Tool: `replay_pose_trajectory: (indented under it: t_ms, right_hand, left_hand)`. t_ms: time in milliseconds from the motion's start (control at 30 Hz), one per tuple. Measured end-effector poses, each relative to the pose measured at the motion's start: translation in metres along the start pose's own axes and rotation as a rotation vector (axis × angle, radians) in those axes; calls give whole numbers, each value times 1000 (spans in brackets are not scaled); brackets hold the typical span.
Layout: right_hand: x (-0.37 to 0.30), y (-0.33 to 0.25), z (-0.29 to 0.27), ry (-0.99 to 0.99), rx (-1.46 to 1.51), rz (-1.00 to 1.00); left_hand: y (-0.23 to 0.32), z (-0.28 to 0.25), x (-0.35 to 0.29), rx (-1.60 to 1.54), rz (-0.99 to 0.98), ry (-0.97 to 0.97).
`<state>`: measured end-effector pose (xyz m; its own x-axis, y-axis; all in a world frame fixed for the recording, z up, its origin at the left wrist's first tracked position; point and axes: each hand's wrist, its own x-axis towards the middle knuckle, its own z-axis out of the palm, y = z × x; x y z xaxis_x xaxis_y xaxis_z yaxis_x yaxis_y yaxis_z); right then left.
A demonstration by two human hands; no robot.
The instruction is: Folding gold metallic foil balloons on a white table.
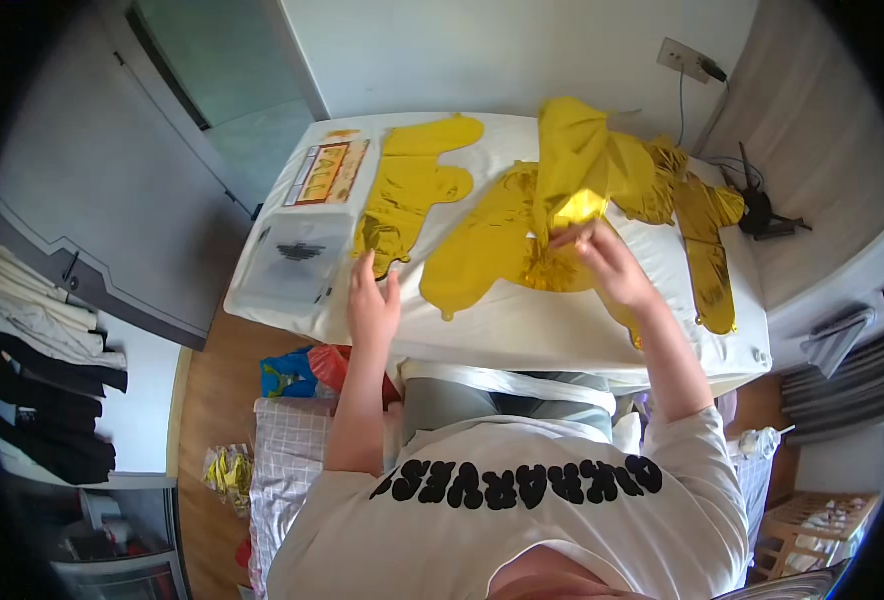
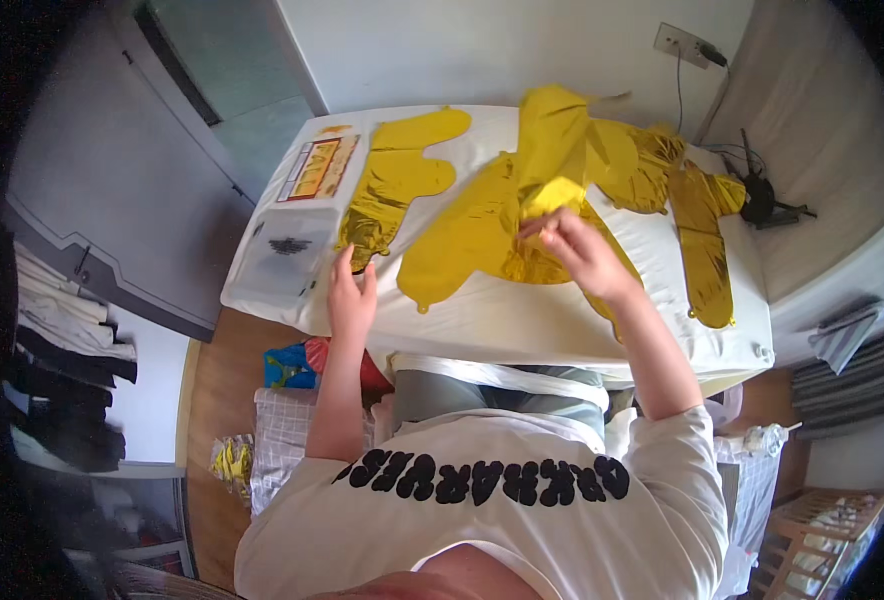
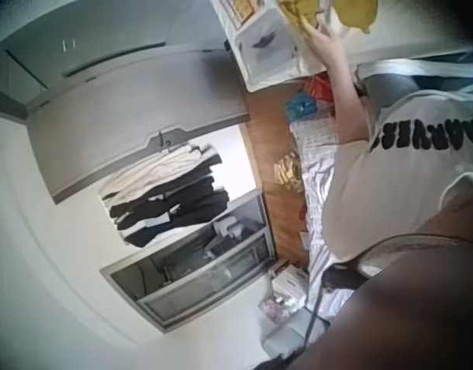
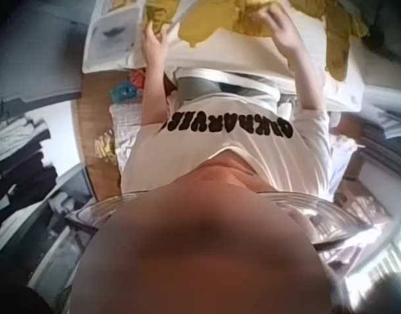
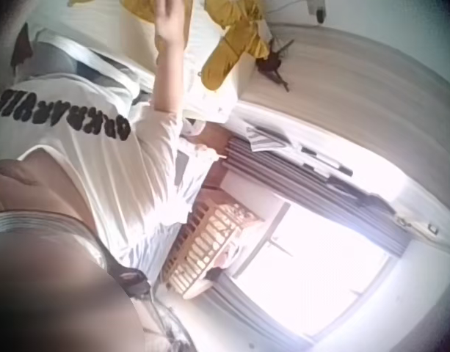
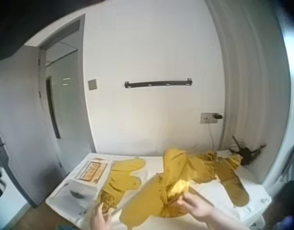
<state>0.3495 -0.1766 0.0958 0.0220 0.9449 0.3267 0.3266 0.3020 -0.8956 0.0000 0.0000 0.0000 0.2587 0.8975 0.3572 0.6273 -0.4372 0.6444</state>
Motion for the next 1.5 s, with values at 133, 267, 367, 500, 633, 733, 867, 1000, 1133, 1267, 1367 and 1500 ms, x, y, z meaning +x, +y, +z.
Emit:
replay_pose_trajectory:
  t_ms: [133,267,367,500,633,733,867,1000,1133,1267,1367,1500]
  right_hand:
    - [-46,13,11,-28,-136,209]
    - [-79,22,25,-78,-159,203]
    - [-94,25,22,-132,27,69]
    - [-94,11,33,16,-200,143]
    - [-88,13,51,100,-887,124]
    - [-84,20,58,127,-925,182]
    - [-75,22,62,153,-979,212]
    - [-71,30,63,170,-967,204]
    - [-73,30,63,172,-936,198]
    - [-72,26,63,175,-928,208]
    - [-71,28,63,173,-913,218]
    - [-70,28,65,173,-911,229]
  left_hand:
    - [23,0,-7,26,262,236]
    - [62,5,-29,-46,503,-107]
    - [82,15,-44,-57,583,-194]
    - [81,22,-47,16,576,-224]
    - [67,32,-44,-66,515,-216]
    - [68,34,-46,-20,515,-172]
    - [67,35,-48,7,491,-167]
    - [69,35,-49,-36,472,-120]
    - [70,34,-50,-2,475,-71]
    - [67,34,-49,12,484,-101]
    - [69,35,-49,-9,474,-109]
    - [69,35,-50,-7,484,-95]
